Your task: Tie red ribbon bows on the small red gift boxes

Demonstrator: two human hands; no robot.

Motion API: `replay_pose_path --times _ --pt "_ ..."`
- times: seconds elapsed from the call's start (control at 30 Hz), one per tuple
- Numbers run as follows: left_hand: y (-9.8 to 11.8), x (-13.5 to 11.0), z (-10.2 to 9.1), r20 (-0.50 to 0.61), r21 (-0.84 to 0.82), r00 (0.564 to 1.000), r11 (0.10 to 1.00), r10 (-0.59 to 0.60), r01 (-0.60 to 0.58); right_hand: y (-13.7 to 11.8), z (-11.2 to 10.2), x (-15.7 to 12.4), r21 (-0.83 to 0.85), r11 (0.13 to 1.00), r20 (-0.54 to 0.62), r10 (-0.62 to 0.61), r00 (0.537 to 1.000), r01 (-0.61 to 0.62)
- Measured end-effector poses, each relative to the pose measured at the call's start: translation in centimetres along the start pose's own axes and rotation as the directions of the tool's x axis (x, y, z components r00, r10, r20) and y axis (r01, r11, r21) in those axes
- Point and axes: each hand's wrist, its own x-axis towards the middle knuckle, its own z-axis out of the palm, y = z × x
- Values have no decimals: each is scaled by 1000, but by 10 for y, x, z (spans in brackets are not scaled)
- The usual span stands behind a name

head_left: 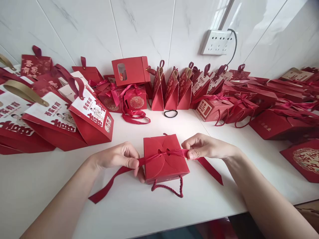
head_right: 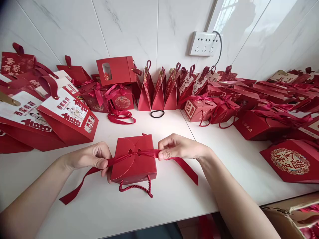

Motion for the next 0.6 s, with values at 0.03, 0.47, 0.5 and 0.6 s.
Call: replay_pose_path --times 0.03,0.47,0.5,0.6 --pt "-1 1 -2 9 -13 1000 1000 0 0 0 -1 0 -11 1000 10 -3 1000 4" --pt "32 -28 17 -263 204 961 969 -86 142 -34 27 -8 -48 875 -221 -479 849 481" --pt "37 -30 20 -266 233 958 958 -105 170 -38 31 -3 -81 881 -224 -471 853 466" --pt "59 -32 27 -285 387 949 889 -139 246 -49 41 15 -192 904 -231 -419 878 381"
